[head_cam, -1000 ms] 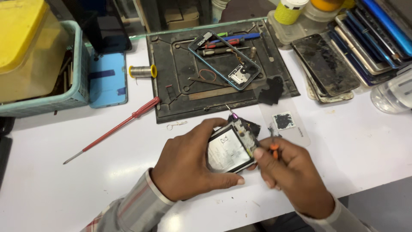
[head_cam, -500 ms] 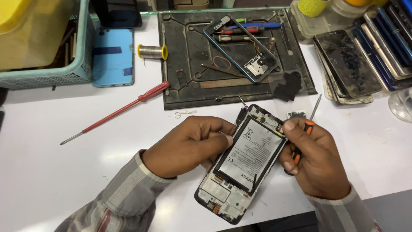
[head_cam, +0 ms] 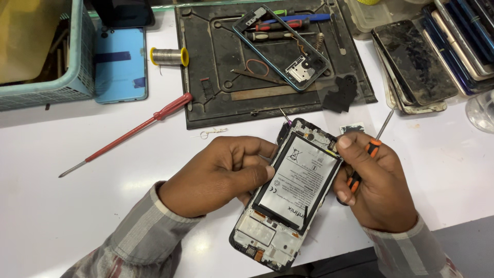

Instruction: The person disassembles a smartphone by removing the back cover and then uses a screwdriver to unscrew and detach internal components. They carefully lift and separate parts, including the battery and circuit boards, while working at a cluttered repair bench.

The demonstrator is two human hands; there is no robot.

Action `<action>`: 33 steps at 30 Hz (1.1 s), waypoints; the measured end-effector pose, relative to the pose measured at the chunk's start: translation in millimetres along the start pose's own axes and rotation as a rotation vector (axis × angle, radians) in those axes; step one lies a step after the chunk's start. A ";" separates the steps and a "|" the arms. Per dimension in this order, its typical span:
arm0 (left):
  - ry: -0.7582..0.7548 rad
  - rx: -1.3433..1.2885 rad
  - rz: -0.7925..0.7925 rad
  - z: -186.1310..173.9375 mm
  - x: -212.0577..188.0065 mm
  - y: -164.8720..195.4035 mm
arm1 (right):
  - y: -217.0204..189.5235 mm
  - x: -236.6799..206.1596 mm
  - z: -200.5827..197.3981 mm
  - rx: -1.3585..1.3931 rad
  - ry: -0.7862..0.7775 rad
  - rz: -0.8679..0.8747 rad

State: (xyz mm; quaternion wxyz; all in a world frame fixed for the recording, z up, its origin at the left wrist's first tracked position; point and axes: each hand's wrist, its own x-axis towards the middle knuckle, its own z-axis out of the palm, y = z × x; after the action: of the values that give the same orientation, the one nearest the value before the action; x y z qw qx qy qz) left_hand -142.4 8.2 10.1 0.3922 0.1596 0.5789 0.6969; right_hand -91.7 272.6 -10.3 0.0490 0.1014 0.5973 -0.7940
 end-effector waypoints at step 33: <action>-0.026 -0.090 0.041 1.0 7.2 -10.0 | 7.9 3.6 1.0 0.024 0.039 -0.043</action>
State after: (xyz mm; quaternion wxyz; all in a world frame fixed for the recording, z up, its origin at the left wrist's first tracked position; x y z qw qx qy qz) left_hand -142.8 14.4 -0.7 0.3921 0.1629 0.5384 0.7279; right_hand -93.8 269.5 -18.2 0.0191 0.1045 0.5908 -0.7998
